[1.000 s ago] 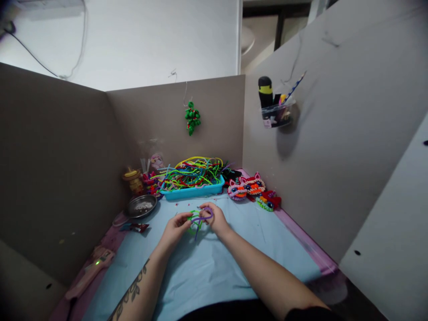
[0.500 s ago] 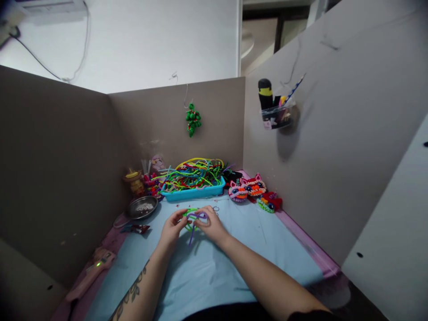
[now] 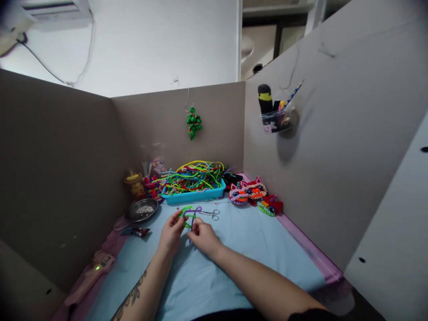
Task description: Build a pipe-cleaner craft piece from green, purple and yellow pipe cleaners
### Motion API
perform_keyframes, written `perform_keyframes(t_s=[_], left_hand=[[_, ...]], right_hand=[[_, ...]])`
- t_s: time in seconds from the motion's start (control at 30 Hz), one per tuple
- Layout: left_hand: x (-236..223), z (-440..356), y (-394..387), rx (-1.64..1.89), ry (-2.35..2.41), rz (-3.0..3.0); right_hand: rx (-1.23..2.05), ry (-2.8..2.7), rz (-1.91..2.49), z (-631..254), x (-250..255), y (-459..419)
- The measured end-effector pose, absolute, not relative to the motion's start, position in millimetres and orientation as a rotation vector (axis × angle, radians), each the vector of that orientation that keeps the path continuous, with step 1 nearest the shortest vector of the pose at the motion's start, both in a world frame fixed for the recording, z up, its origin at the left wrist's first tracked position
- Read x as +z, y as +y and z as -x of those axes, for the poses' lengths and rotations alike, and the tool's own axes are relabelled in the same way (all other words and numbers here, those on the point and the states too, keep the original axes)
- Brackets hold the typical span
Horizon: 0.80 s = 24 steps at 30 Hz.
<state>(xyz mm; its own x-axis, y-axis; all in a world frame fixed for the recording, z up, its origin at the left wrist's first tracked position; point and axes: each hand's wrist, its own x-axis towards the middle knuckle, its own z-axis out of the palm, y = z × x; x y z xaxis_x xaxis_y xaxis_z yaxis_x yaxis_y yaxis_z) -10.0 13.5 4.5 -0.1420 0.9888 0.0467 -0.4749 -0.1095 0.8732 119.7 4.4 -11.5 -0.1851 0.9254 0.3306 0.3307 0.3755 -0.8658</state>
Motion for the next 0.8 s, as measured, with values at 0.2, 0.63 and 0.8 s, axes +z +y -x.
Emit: perform_keyframes(t_s=[0.2,0.63,0.8], left_hand=[[-1,13,18,1.58,0.881,-0.789],[2,9,13,1.547,1.018,-1.156],[5,5,8,1.465,1.001,-1.285]], right_hand=[[0.764,-2.204,0.809,-123,-8,-11],[0.213,-1.738,0.843,-144,1,8],[0.192,-1.785,0.864,-146,3,10]])
